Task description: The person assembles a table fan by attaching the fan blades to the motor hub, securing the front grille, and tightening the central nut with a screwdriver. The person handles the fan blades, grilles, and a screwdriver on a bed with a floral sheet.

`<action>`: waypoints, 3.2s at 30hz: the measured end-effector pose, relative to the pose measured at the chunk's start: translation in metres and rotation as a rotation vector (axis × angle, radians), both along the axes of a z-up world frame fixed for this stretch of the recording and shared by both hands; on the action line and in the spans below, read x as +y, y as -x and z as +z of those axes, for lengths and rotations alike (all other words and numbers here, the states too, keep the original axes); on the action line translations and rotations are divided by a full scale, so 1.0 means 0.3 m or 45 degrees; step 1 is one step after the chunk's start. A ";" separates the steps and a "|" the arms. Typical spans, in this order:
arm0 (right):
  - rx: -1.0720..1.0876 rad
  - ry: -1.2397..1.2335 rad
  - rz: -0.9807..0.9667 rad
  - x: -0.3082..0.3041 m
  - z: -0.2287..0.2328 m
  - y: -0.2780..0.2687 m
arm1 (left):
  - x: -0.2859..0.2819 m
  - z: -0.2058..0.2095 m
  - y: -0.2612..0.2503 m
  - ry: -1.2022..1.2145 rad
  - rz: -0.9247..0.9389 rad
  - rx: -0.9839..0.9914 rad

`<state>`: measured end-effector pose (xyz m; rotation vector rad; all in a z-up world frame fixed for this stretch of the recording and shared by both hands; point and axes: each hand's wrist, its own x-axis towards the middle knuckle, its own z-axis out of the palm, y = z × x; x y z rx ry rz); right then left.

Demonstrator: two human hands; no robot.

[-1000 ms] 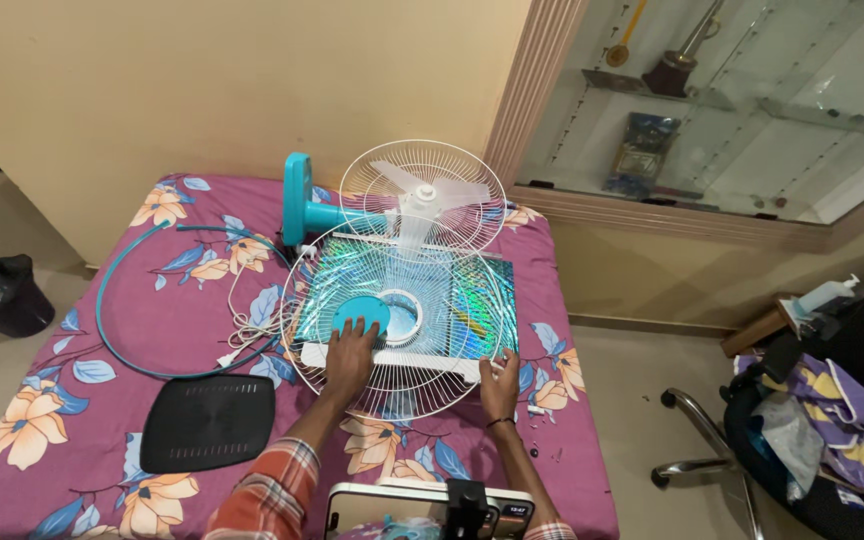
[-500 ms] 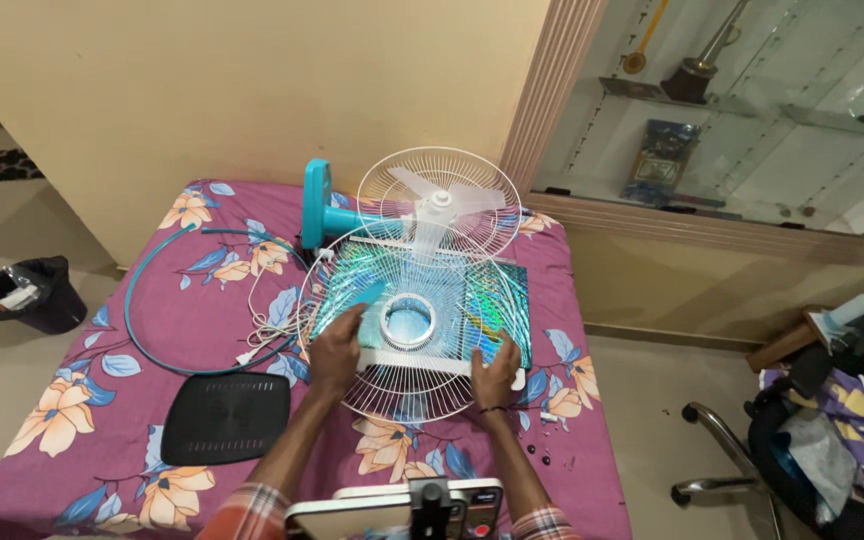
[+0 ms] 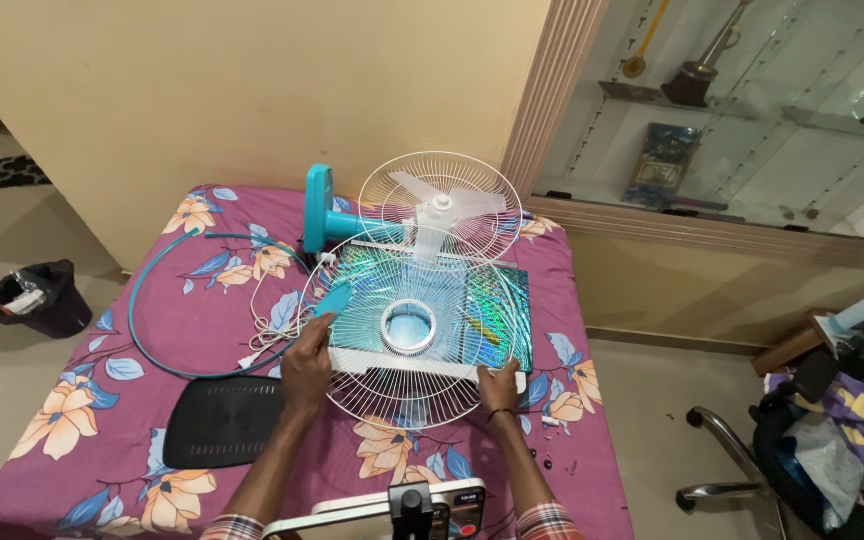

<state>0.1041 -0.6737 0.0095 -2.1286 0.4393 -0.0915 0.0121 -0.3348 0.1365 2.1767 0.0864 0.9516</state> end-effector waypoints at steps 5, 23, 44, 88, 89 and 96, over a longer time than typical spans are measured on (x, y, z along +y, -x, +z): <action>0.031 -0.101 0.009 0.022 -0.008 0.026 | -0.093 -0.067 -0.018 0.101 -0.079 0.126; -0.001 -0.672 0.138 0.241 -0.058 0.126 | -0.141 -0.038 -0.017 0.231 0.001 0.201; 0.149 -0.456 0.050 0.261 -0.006 -0.089 | -0.064 -0.103 -0.055 0.183 -0.061 0.340; -0.206 -1.145 -0.330 -0.286 0.010 -0.061 | -0.571 -0.119 -0.237 -0.495 -0.871 0.093; -0.183 -1.175 -0.369 -0.270 0.015 -0.084 | -0.547 -0.115 -0.243 -0.460 -0.835 0.106; -0.143 -1.257 -0.447 -0.158 0.045 -0.228 | -0.414 -0.107 -0.246 -0.359 -0.628 0.161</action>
